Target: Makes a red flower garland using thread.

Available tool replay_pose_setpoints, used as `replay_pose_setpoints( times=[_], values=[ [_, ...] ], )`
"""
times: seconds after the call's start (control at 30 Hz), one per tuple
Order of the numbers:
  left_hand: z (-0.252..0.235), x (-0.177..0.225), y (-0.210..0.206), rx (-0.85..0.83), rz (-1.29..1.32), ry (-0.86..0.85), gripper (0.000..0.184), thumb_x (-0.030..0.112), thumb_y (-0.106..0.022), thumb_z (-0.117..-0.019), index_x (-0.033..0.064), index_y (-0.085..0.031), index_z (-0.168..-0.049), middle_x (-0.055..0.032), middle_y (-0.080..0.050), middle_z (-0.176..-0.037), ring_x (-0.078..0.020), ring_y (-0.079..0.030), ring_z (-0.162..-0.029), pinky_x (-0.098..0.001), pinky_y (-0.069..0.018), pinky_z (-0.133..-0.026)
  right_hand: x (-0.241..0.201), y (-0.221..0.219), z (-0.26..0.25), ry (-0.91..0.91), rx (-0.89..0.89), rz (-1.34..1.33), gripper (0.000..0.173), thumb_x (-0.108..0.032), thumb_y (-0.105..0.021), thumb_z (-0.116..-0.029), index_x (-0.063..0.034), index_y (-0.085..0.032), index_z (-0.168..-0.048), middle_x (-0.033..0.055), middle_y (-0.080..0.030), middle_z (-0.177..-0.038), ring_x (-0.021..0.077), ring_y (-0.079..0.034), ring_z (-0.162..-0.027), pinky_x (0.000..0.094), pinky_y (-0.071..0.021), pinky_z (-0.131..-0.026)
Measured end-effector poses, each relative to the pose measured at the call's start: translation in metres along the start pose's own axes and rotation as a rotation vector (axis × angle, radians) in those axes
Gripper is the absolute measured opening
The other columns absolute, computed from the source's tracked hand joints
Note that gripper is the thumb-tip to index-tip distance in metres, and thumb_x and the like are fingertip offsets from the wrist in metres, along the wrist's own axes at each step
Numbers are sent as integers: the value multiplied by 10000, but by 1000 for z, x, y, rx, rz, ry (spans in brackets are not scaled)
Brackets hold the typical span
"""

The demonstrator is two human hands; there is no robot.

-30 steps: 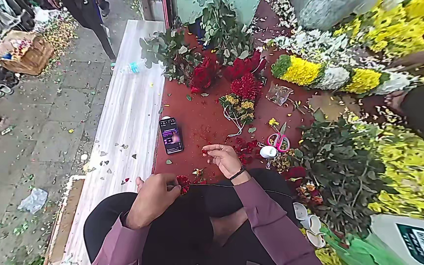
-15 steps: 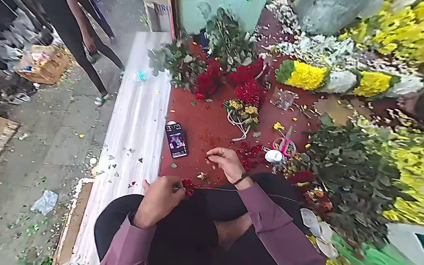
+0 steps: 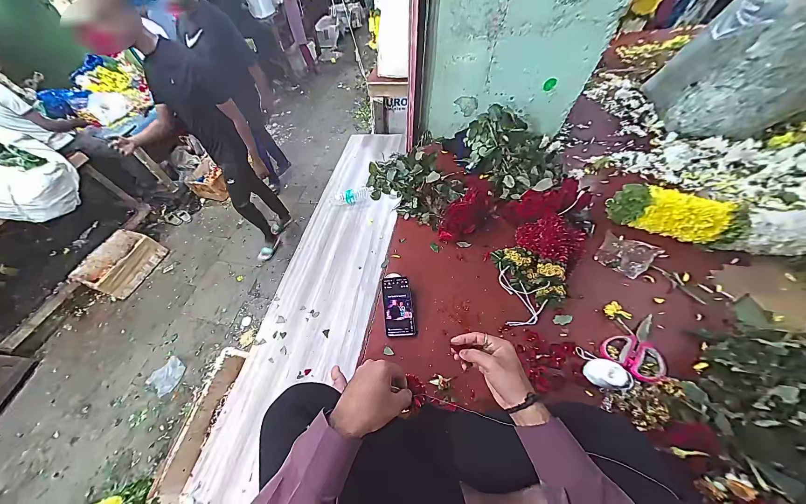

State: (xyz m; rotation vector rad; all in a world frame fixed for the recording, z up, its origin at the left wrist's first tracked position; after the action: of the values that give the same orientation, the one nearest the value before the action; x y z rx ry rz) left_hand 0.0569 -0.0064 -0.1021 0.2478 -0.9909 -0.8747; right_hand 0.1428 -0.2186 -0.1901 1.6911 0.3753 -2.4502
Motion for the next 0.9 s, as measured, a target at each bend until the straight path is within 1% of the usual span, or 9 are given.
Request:
replay_pose_setpoints(
  times=[0.1, 0.17, 0.27, 0.47, 0.57, 0.67, 0.77, 0.83, 0.9],
  values=[
    [-1, 0, 3, 3, 20, 11, 178, 316, -672, -911, 155, -740, -882, 17, -733, -791, -134, -700, -723, -466, -576, -712, -9, -5, -1, 60, -15, 51, 253, -13, -767, -820, 7, -758, -1072, 151, -759, -963, 224, -715, -718, 353, -619, -630],
    [1, 0, 4, 14, 29, 9, 169, 304, -677, -907, 154, -748, -882, 18, -729, -795, -129, -693, -722, -449, -583, -706, -14, -8, 2, 79, -17, 99, 213, -81, -789, -851, -13, -769, -1052, 120, -761, -930, 200, -703, -694, 346, -614, -624],
    [-1, 1, 7, 27, 36, 9, 163, 299, -680, -908, 152, -748, -894, 12, -723, -801, -138, -690, -733, -454, -584, -711, -23, -10, 6, 92, -13, 134, 158, -122, -752, -905, -23, -769, -1027, 95, -757, -895, 185, -704, -700, 345, -618, -641],
    [-1, -3, 7, 48, 69, 14, 150, 316, -687, -908, 186, -744, -860, 56, -697, -736, -97, -655, -668, -422, -562, -653, -49, -22, 20, 170, 25, 7, 196, -11, -777, -843, 24, -722, -1028, 144, -744, -929, 237, -726, -783, 378, -639, -718],
    [-1, -4, 7, 45, 78, 45, 156, 325, -684, -906, 187, -746, -868, 54, -697, -734, -98, -653, -662, -422, -559, -649, -62, -38, 33, 202, -46, -41, 259, 9, -781, -828, 35, -698, -1072, 147, -740, -928, 241, -728, -829, 384, -638, -754],
    [-1, -6, 6, 27, 118, 90, 184, 333, -672, -924, 169, -754, -908, 33, -714, -755, -109, -663, -656, -409, -570, -649, -67, -63, 51, 154, -171, -104, 332, 25, -793, -824, 58, -656, -1124, 156, -749, -924, 241, -738, -829, 382, -637, -765],
    [0, -5, 3, -2, 210, 79, 214, 285, -625, -980, 112, -751, -969, -2, -716, -771, -109, -669, -644, -361, -591, -645, -56, -84, 65, 65, -240, -123, 376, 34, -802, -815, 67, -622, -1144, 163, -750, -908, 252, -738, -767, 375, -638, -690],
    [-1, -3, 0, -25, 254, 74, 224, 254, -591, -1003, 94, -747, -993, -7, -710, -762, -107, -666, -634, -341, -592, -641, -44, -86, 67, 7, -197, -93, 394, 24, -827, -799, 56, -611, -1127, 160, -756, -883, 247, -732, -686, 348, -623, -582],
    [0, 1, -3, -51, 289, 59, 222, 224, -575, -1016, 85, -748, -1008, 2, -713, -753, -91, -669, -627, -313, -598, -637, -35, -83, 65, -35, -137, -45, 414, -1, -849, -785, 39, -609, -1120, 146, -755, -874, 236, -720, -643, 332, -606, -526]
  ],
)
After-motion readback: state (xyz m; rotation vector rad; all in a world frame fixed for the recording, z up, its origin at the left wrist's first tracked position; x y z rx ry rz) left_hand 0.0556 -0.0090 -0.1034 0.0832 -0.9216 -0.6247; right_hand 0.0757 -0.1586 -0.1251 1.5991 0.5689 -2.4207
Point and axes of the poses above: each hand's wrist, its own z-axis away from the middle knuckle, its own y-axis out of the back of the hand, x = y × z, the point moved 10 cm from there along -z, towards the middle knuckle
